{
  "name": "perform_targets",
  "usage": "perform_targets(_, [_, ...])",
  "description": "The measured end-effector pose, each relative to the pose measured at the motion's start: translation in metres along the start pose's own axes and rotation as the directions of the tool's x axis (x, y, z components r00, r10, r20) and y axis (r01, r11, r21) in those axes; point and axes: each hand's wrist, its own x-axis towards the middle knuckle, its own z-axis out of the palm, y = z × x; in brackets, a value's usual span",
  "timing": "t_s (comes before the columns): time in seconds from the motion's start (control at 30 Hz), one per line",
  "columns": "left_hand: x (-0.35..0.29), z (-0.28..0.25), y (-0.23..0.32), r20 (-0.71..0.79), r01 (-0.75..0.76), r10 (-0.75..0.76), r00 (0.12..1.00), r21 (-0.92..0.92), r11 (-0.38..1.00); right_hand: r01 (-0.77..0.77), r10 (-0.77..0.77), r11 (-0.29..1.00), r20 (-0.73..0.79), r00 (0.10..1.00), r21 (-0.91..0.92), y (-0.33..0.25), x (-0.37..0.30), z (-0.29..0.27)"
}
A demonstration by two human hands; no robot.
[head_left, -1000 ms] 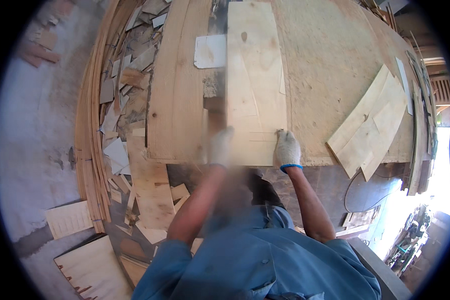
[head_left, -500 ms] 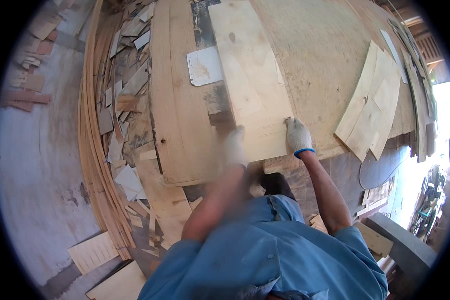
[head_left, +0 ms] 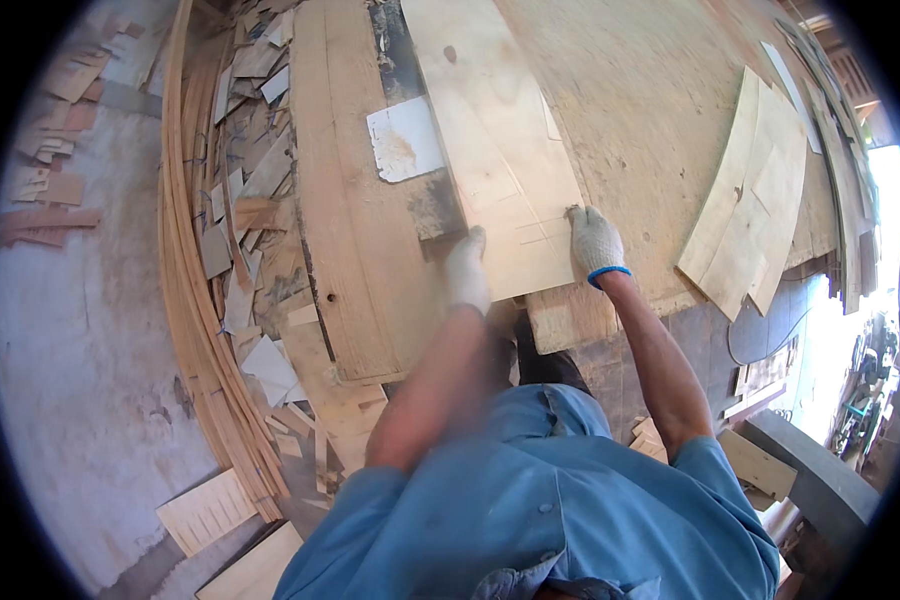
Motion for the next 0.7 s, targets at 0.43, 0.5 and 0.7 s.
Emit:
perform_targets(0.43, [-0.065,-0.018,-0.008,0.135,0.001,-0.037,0.99,0.261,0.965,-0.033,0.032,0.997,0.009,0.999,0.071,-0.005,0.018,-0.003])
perform_targets(0.5, [-0.049,-0.015,-0.015,0.125,-0.048,0.024,0.992,0.197,0.979,-0.037,0.036,0.998,0.018,0.999,0.045,-0.008,0.03,-0.004])
perform_targets(0.7, [-0.01,-0.012,-0.019,0.098,-0.127,0.129,0.987,-0.026,0.992,-0.108,0.103,0.984,0.039,0.994,0.14,-0.02,0.067,-0.019])
